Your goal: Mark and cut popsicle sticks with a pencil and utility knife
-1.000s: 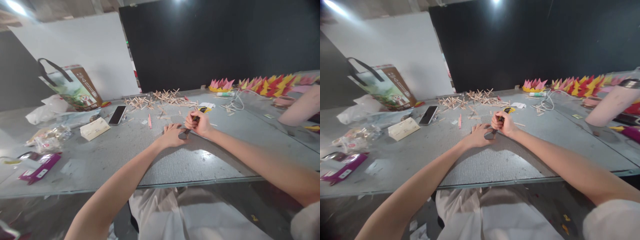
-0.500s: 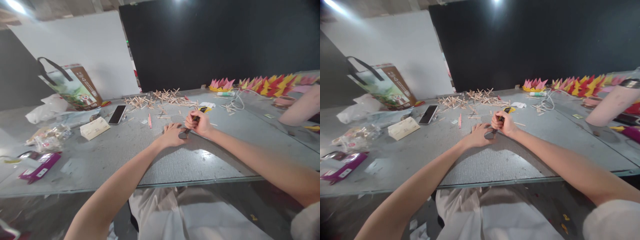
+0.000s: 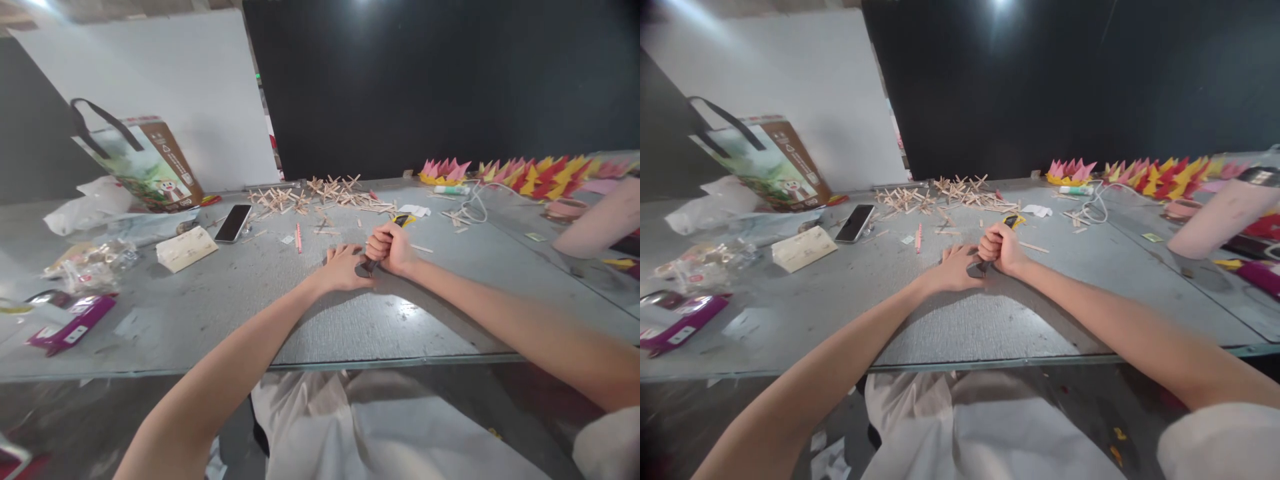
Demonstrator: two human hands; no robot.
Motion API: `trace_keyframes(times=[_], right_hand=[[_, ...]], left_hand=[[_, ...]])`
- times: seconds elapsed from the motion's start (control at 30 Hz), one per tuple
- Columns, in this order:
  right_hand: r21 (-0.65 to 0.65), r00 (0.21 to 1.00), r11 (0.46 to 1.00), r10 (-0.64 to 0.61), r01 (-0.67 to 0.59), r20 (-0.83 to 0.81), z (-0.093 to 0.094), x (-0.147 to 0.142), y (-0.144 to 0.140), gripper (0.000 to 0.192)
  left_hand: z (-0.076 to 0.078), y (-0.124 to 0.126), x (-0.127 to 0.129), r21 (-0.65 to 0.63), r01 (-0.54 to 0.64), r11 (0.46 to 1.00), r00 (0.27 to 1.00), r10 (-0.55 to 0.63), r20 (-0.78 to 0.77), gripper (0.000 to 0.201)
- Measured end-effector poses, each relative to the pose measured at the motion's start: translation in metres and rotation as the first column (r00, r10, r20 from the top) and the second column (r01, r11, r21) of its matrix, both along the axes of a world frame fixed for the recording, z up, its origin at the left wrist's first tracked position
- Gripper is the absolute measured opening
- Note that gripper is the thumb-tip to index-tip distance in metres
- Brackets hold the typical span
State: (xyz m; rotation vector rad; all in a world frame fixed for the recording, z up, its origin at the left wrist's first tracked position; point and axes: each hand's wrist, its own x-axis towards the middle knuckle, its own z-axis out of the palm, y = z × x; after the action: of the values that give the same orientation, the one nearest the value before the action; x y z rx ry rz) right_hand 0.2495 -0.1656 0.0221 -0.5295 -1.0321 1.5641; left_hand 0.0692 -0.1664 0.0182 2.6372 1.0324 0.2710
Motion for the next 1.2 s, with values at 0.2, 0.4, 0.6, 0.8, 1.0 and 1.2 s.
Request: trace_keyframes(times=[0.2,0.4,0.6,0.8,1.0,1.2], right_hand=[[0.053,0.998,0.998,0.035,-0.038,0.061,0.0,-0.007,-0.01,0.052],[0.106,0.996,0.994,0.013,-0.022,0.085,-0.001,-0.01,-0.014,0.054],[0.152,0.992,0.988,0.001,-0.02,0.126,-0.004,-0.014,-0.017,0.055],[0.163,0.99,0.987,-0.019,-0.004,0.136,-0.004,-0.016,-0.017,0.056],[0.258,0.983,0.966,-0.032,-0.017,0.183,-0.004,-0.018,-0.024,0.054],[0.286,0.98,0.958,-0.045,-0.013,0.194,-0.005,-0.016,-0.021,0.053]], left_hand=[[0.001,0.002,-0.002,-0.006,0.037,0.999,0.999,-0.037,0.019,0.049],[0.0,0.005,-0.007,-0.031,0.085,0.996,0.996,-0.085,0.0,0.071],[0.004,0.001,-0.008,-0.023,0.094,0.995,0.996,-0.094,0.013,0.072],[0.013,0.011,-0.017,-0.068,0.145,0.987,0.989,-0.147,-0.024,0.06],[0.006,0.03,-0.029,0.006,0.223,0.975,0.97,-0.221,-0.102,0.039],[0.008,0.025,-0.029,0.099,0.187,0.977,0.978,-0.175,-0.111,0.036]])
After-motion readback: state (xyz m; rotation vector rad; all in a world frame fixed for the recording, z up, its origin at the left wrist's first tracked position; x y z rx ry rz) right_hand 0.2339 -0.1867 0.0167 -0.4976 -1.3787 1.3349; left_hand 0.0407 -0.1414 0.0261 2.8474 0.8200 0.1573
